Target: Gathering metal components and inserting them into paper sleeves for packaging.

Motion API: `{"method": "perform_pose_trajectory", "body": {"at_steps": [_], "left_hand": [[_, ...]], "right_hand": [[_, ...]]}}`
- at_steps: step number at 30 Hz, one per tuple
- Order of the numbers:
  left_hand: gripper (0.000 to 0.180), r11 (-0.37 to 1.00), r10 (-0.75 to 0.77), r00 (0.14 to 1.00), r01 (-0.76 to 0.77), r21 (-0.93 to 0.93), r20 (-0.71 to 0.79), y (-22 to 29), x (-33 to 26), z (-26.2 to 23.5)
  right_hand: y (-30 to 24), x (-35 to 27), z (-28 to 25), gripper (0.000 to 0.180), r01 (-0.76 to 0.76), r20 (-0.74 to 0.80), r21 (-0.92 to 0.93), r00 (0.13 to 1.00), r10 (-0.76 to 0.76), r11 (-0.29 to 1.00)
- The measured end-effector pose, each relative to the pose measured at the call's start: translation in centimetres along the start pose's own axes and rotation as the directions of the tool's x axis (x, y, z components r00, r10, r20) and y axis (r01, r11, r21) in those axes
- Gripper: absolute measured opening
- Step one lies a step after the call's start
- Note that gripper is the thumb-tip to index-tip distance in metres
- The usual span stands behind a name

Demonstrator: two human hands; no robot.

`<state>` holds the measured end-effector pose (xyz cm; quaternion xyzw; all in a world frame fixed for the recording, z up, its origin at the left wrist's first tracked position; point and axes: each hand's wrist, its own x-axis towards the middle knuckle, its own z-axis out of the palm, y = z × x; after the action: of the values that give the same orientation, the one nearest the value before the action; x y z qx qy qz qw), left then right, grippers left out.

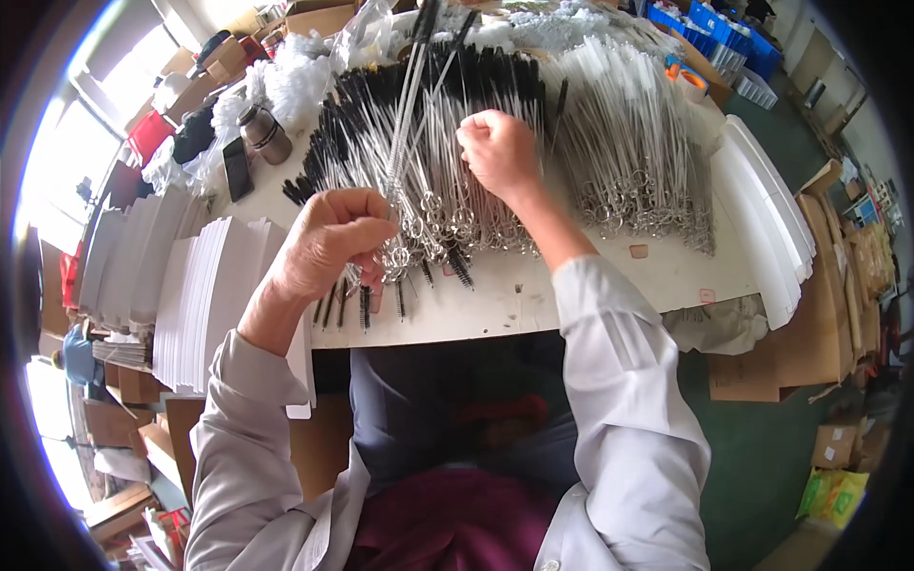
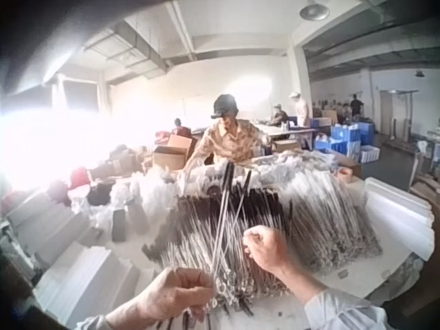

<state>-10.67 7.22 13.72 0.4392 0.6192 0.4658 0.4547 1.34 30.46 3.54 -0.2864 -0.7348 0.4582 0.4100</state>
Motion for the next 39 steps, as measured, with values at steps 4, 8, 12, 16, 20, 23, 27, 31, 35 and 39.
{"method": "perform_pose_trajectory", "body": {"at_steps": [4, 8, 12, 16, 20, 23, 27, 31, 35, 39], "left_hand": [[0.012, 0.998, -0.053, 0.995, 0.051, 0.028, 0.078, -1.2, -1.0, 1.1], [0.011, 0.997, -0.075, 0.976, 0.066, 0.050, 0.203, -3.4, -0.9, 3.3], [0.013, 0.996, -0.084, 0.950, 0.080, 0.025, 0.300, -4.6, -1.2, 5.4], [0.019, 0.992, -0.127, 0.945, 0.120, 0.042, 0.300, -6.4, -1.8, 7.0], [0.026, 0.986, -0.158, 0.938, 0.166, -0.002, 0.308, -8.1, -2.6, 8.7], [0.029, 0.981, -0.134, 0.947, 0.169, -0.097, 0.292, -9.8, -3.2, 9.9], [0.031, 0.960, -0.088, 0.961, 0.152, -0.233, 0.262, -11.1, -4.1, 11.2], [0.033, 0.827, -0.151, 0.941, 0.287, -0.484, 0.302, -11.7, -4.6, 12.0], [0.033, 0.821, -0.151, 0.953, 0.269, -0.503, 0.263, -12.4, -5.2, 12.7], [0.034, 0.817, -0.156, 0.948, 0.282, -0.502, 0.278, -13.1, -5.7, 13.2]], "right_hand": [[-5.8, -5.7, -3.2, 0.046, -0.342, 0.403, 0.599, 0.910, 0.096, 0.724], [-7.1, -9.8, -3.0, 0.044, -0.310, 0.386, 0.546, 0.918, 0.095, 0.778], [-6.8, -12.6, -4.1, 0.033, -0.316, 0.313, 0.553, 0.936, 0.158, 0.771], [-6.2, -15.0, -5.6, 0.028, -0.175, 0.128, 0.498, 0.984, 0.128, 0.849], [-6.0, -17.0, -6.3, 0.027, -0.049, -0.057, 0.439, 0.995, 0.082, 0.897], [-5.5, -18.1, -6.7, 0.028, -0.037, -0.128, 0.440, 0.986, 0.103, 0.897], [-4.5, -19.2, -7.4, 0.027, -0.052, -0.196, 0.485, 0.966, 0.166, 0.873], [-4.7, -20.2, -8.1, 0.022, -0.140, -0.108, 0.603, 0.961, 0.255, 0.785], [-4.1, -21.1, -9.0, 0.020, -0.192, -0.082, 0.592, 0.952, 0.296, 0.783], [-4.1, -21.5, -8.9, 0.018, -0.128, -0.135, 0.511, 0.965, 0.226, 0.850]]}}
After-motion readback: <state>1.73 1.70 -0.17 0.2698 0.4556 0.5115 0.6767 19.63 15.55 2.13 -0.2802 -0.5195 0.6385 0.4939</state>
